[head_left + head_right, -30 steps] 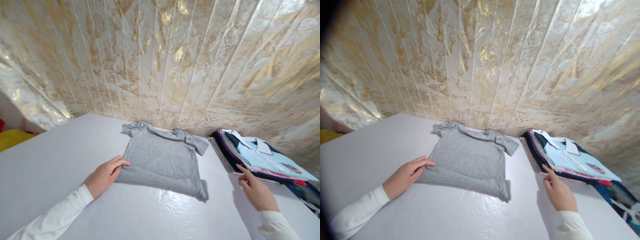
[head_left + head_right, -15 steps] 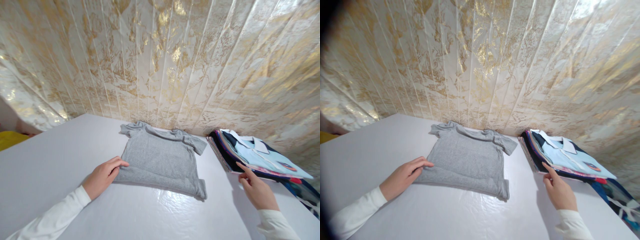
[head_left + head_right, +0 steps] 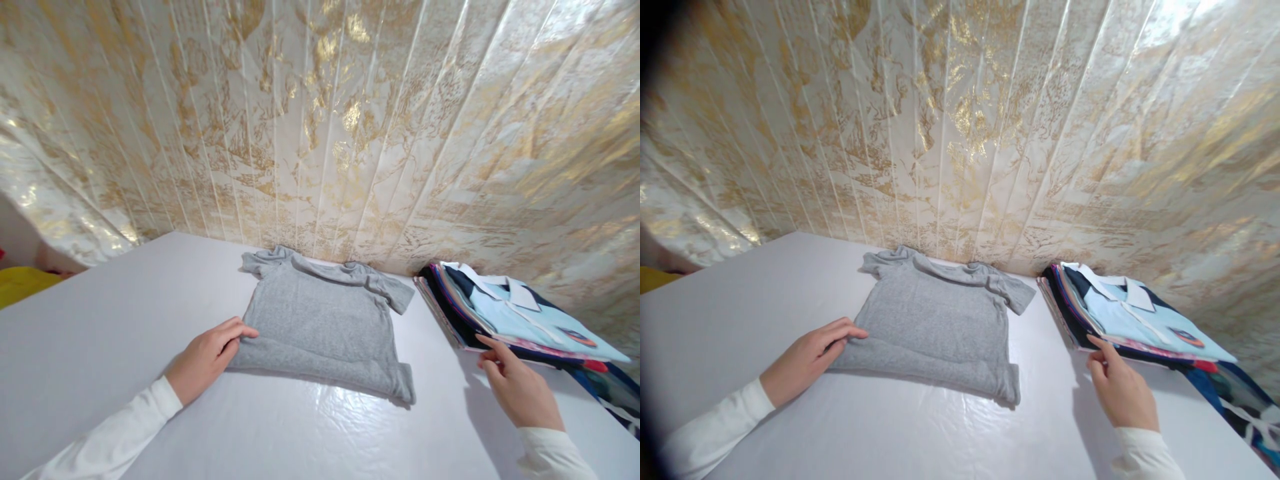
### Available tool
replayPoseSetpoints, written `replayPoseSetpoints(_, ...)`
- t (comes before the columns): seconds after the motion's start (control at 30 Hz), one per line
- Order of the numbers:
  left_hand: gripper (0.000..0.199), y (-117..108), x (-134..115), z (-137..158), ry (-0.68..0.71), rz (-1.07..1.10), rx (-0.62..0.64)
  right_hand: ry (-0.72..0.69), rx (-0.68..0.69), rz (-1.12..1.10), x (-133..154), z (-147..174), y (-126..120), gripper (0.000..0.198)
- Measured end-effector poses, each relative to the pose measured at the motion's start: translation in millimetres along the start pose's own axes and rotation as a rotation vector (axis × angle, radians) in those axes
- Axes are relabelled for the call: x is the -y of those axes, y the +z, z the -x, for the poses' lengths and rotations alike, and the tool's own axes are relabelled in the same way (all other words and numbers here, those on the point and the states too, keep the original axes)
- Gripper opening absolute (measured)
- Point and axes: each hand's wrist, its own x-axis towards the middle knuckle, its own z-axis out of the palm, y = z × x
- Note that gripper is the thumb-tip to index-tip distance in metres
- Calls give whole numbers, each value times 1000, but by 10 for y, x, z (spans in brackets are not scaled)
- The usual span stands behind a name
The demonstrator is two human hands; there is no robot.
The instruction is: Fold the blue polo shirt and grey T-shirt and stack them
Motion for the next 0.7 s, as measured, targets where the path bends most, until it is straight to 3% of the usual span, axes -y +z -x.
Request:
replayPoseSetpoints(0.23,34,-6,-4,0,5,-5,-2,66,-2,-22,54,18,-43,33)
replayPoseSetpoints(0.7,34,6,21,-20,5,-15,-7,136,-30,42,97,47,-103,33)
